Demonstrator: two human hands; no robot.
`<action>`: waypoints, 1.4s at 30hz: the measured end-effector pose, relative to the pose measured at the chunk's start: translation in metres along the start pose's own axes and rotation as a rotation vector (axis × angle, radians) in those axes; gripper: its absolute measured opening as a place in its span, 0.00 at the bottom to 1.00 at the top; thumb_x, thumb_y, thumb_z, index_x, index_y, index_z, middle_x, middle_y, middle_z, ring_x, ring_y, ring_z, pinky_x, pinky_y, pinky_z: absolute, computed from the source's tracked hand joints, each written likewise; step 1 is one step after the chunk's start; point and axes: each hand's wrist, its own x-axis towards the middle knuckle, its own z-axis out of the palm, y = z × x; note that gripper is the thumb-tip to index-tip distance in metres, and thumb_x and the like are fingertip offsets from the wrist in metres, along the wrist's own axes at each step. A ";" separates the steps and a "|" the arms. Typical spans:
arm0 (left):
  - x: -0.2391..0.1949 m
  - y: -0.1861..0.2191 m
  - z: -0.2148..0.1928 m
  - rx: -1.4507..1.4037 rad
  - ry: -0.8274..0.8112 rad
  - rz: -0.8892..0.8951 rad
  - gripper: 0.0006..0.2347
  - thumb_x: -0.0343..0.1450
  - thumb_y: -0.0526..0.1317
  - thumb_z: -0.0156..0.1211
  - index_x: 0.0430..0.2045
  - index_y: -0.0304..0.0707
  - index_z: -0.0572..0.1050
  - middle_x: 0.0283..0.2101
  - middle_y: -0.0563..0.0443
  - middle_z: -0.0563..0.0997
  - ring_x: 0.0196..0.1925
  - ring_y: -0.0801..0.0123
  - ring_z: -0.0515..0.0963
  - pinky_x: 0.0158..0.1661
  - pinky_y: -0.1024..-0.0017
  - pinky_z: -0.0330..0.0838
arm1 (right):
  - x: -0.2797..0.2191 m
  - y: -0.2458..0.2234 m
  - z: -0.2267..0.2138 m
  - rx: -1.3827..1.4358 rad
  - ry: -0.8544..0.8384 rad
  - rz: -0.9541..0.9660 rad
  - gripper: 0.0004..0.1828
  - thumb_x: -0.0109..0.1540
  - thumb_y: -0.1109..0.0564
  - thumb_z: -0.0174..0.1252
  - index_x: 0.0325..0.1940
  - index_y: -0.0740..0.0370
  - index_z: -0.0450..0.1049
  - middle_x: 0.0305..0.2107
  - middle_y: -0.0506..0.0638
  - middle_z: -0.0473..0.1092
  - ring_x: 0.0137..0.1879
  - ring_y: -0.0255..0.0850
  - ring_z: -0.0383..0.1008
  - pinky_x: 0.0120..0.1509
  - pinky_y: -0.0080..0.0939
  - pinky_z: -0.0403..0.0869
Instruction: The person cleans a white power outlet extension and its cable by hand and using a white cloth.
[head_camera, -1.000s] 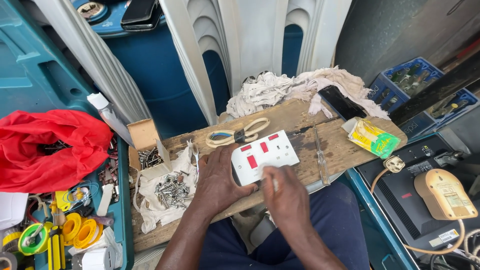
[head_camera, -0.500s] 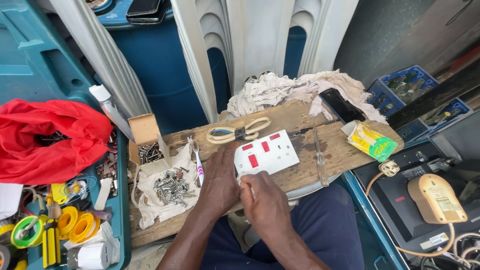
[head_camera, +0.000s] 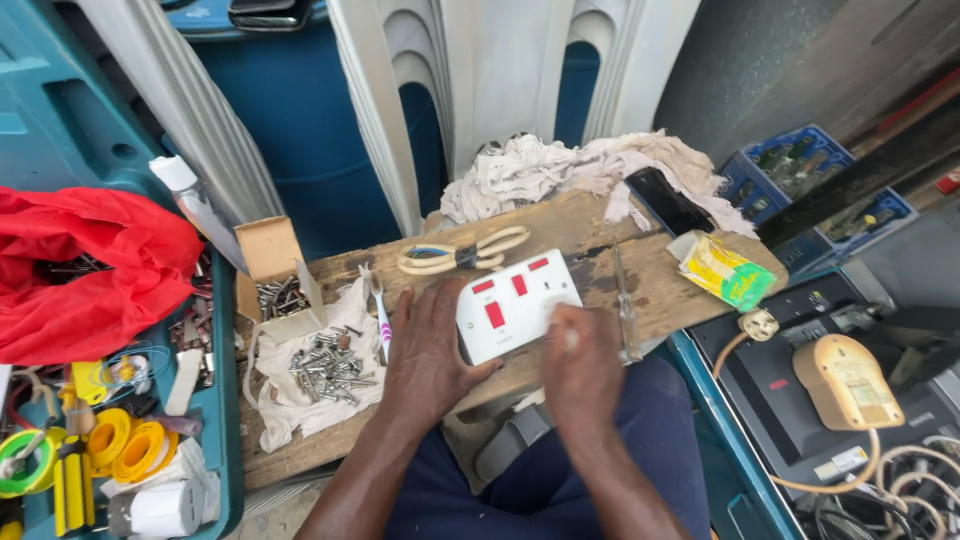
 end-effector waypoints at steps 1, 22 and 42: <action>0.001 0.003 -0.001 -0.008 0.005 0.016 0.50 0.54 0.57 0.87 0.67 0.37 0.62 0.65 0.41 0.73 0.69 0.50 0.69 0.73 0.42 0.48 | -0.007 -0.011 -0.004 -0.011 0.016 0.000 0.03 0.70 0.59 0.57 0.47 0.56 0.75 0.39 0.55 0.71 0.49 0.55 0.70 0.53 0.54 0.71; 0.002 0.023 -0.024 -0.091 -0.159 -0.182 0.47 0.56 0.50 0.86 0.69 0.35 0.64 0.65 0.35 0.73 0.73 0.48 0.71 0.79 0.46 0.38 | -0.011 0.011 -0.004 -0.021 0.056 -0.009 0.04 0.67 0.58 0.60 0.47 0.53 0.77 0.33 0.50 0.74 0.41 0.56 0.81 0.38 0.49 0.78; 0.006 0.020 -0.022 -0.106 -0.129 -0.152 0.47 0.56 0.48 0.86 0.70 0.34 0.62 0.67 0.33 0.71 0.75 0.46 0.69 0.79 0.45 0.37 | 0.014 0.059 0.008 -0.040 0.094 -0.106 0.05 0.70 0.57 0.60 0.49 0.58 0.76 0.35 0.51 0.73 0.44 0.59 0.79 0.46 0.54 0.78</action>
